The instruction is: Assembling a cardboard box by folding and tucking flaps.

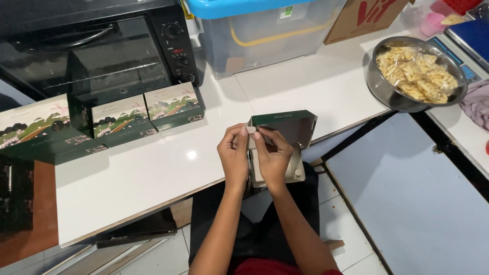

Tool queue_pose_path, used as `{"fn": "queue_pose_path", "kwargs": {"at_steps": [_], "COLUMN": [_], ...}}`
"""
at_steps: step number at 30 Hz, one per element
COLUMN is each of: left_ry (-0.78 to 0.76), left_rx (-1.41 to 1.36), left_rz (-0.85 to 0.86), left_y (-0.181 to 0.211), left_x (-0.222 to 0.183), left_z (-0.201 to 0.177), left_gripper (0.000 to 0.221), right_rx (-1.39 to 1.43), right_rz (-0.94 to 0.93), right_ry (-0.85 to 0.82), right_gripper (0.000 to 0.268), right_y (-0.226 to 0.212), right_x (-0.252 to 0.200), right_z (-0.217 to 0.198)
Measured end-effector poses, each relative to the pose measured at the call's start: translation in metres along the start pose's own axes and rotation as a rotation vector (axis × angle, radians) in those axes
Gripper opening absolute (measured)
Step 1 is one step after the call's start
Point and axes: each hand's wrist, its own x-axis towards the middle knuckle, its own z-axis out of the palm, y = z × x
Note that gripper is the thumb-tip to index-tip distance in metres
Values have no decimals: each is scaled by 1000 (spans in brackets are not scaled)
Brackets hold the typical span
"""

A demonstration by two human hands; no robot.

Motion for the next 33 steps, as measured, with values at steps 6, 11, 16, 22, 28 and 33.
{"fn": "queue_pose_path", "kwargs": {"at_steps": [6, 11, 16, 22, 28, 33], "left_ry": [12, 18, 33, 29, -39, -184], "left_rx": [-6, -11, 30, -24, 73, 164], "left_rz": [147, 252, 327, 369, 428, 398], "left_y": [25, 28, 24, 20, 27, 25], "left_x": [-6, -8, -10, -10, -13, -14], "left_z": [8, 4, -1, -1, -6, -8], "left_gripper": [21, 16, 10, 11, 16, 16], "right_rx": [28, 8, -11, 1, 120, 296], "right_rz": [-72, -134, -204, -204, -21, 165], "right_ry": [59, 79, 91, 43, -133, -151], "right_gripper": [11, 7, 6, 3, 5, 16], "right_y": [-16, -22, -22, -6, 2, 11], "right_x": [4, 2, -4, -11, 1, 4], "right_z": [0, 8, 9, -3, -27, -32]}}
